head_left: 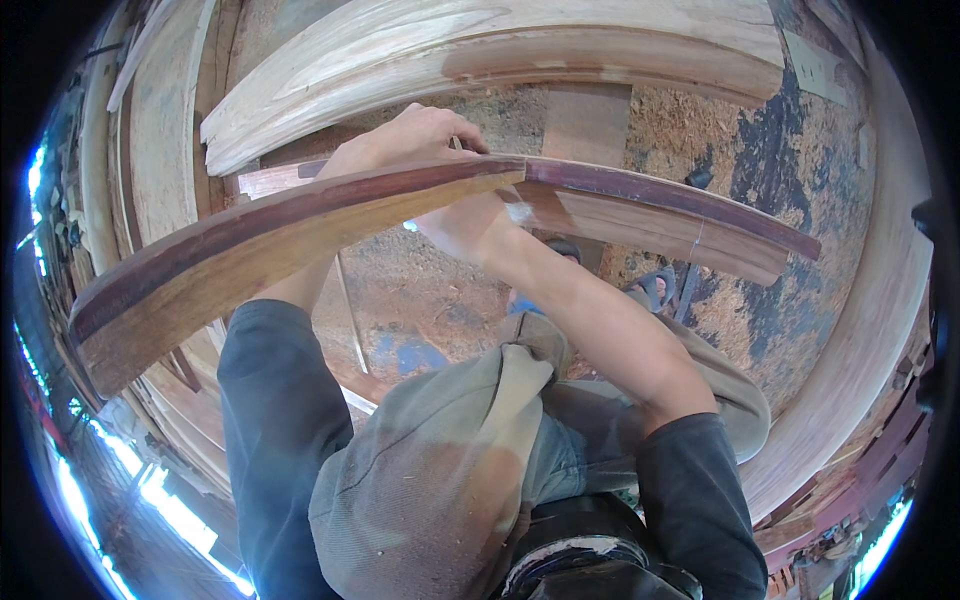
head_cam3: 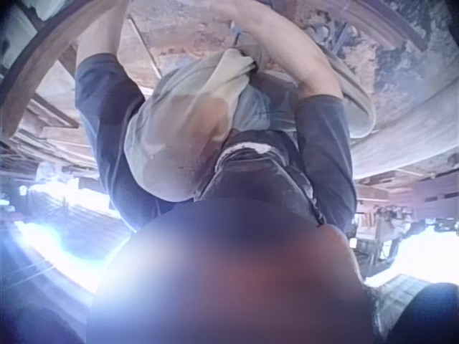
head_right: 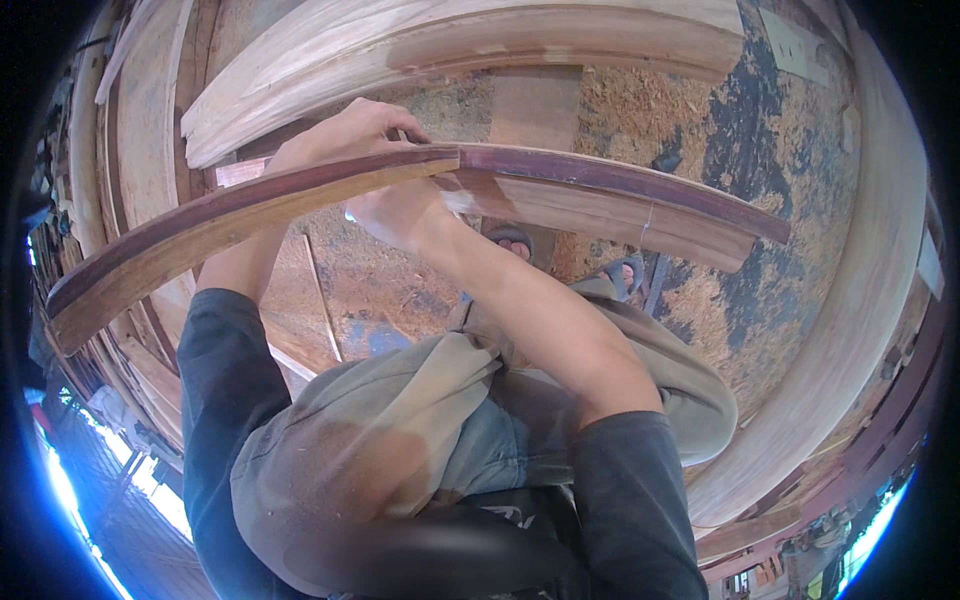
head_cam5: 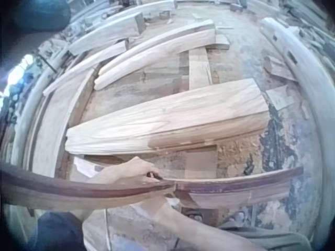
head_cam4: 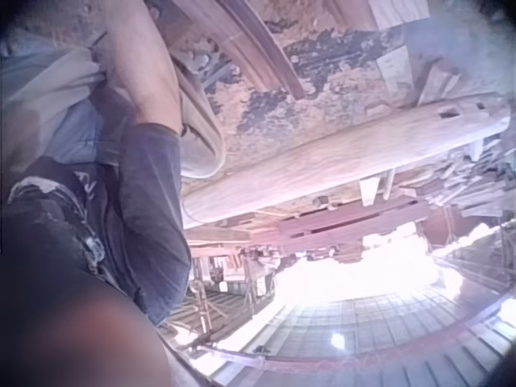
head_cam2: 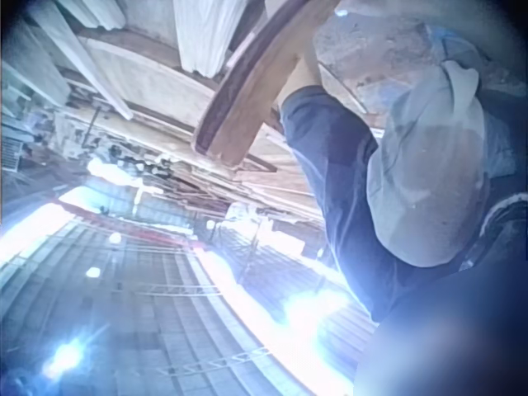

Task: The person measures and marks curved wooden pieces using a metal ruler and a marker. They repeatedly position the ruler, draw lines, and adjust the wood to ensure accurate markings for subsequent cutting or assembly.

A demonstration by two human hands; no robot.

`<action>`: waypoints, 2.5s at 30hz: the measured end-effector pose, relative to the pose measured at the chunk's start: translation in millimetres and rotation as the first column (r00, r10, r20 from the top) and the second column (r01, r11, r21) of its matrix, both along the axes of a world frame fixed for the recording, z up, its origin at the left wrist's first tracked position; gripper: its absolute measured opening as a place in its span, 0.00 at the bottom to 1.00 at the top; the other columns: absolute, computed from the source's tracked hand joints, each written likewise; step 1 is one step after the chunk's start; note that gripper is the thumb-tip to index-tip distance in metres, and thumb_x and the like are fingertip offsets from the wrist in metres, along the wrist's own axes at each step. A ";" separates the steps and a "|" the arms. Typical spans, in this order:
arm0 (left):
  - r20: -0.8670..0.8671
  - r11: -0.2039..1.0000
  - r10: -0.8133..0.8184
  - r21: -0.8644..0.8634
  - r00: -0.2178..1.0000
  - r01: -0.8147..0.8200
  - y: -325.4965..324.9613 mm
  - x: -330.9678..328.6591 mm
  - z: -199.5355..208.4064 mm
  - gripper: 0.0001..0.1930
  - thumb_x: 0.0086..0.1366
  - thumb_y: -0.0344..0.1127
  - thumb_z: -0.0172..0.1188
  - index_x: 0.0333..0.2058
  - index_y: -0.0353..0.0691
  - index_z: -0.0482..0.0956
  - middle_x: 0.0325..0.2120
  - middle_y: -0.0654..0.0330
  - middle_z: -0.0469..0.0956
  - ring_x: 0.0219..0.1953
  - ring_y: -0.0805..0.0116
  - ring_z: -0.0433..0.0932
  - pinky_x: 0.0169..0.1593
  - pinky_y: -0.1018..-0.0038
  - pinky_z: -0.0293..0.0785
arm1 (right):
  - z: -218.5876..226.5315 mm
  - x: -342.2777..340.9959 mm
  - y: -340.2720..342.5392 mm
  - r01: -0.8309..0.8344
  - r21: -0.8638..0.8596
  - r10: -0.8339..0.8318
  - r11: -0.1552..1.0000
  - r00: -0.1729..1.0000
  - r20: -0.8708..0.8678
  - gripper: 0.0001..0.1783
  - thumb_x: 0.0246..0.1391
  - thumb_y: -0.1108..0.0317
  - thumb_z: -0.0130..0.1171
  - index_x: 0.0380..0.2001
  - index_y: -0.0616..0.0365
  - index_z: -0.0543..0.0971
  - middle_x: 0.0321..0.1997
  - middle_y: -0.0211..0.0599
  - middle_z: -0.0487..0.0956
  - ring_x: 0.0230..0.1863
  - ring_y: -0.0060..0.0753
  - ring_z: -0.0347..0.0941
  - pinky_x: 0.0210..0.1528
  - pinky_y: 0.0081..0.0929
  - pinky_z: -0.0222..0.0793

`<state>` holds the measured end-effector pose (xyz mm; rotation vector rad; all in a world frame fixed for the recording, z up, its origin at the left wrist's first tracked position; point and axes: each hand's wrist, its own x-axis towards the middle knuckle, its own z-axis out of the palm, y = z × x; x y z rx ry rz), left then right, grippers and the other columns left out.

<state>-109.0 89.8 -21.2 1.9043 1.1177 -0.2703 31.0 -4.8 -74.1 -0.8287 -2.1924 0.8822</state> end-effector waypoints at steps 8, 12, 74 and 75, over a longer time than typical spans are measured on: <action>-0.011 0.996 0.074 -0.048 0.997 -0.074 -4.9 -3.3 -7.7 0.22 0.70 0.47 0.71 0.57 0.40 0.89 0.50 0.49 0.89 0.52 0.53 0.87 0.57 0.61 0.82 | 84.6 134.8 -8.2 -0.148 0.136 0.062 0.980 0.867 0.495 0.10 0.62 0.66 0.63 0.44 0.57 0.82 0.33 0.34 0.86 0.31 0.38 0.88 0.29 0.35 0.83; 0.006 0.993 0.069 -0.095 0.998 -0.068 -0.1 -3.4 -8.3 0.22 0.70 0.46 0.72 0.57 0.41 0.89 0.50 0.49 0.89 0.50 0.55 0.87 0.56 0.62 0.81 | 88.4 159.8 -14.5 -0.163 0.189 0.088 0.968 0.932 0.353 0.16 0.59 0.67 0.64 0.50 0.59 0.80 0.31 0.33 0.84 0.30 0.35 0.86 0.27 0.35 0.81; 0.237 0.682 0.186 0.667 0.953 -0.299 -122.8 14.8 -55.0 0.20 0.57 0.32 0.73 0.49 0.37 0.84 0.47 0.52 0.82 0.49 0.48 0.81 0.53 0.56 0.77 | 139.3 387.5 13.8 0.443 0.141 -0.434 0.885 0.678 0.593 0.34 0.32 0.70 0.84 0.49 0.49 0.87 0.45 0.37 0.87 0.55 0.51 0.80 0.61 0.47 0.71; 0.237 0.678 0.182 0.672 0.954 -0.296 -122.5 16.0 -55.5 0.20 0.58 0.32 0.72 0.50 0.37 0.84 0.47 0.51 0.82 0.49 0.47 0.81 0.53 0.56 0.77 | 138.9 388.0 14.2 0.441 0.137 -0.430 0.887 0.680 0.594 0.34 0.32 0.70 0.84 0.49 0.49 0.87 0.45 0.37 0.87 0.55 0.51 0.80 0.61 0.47 0.71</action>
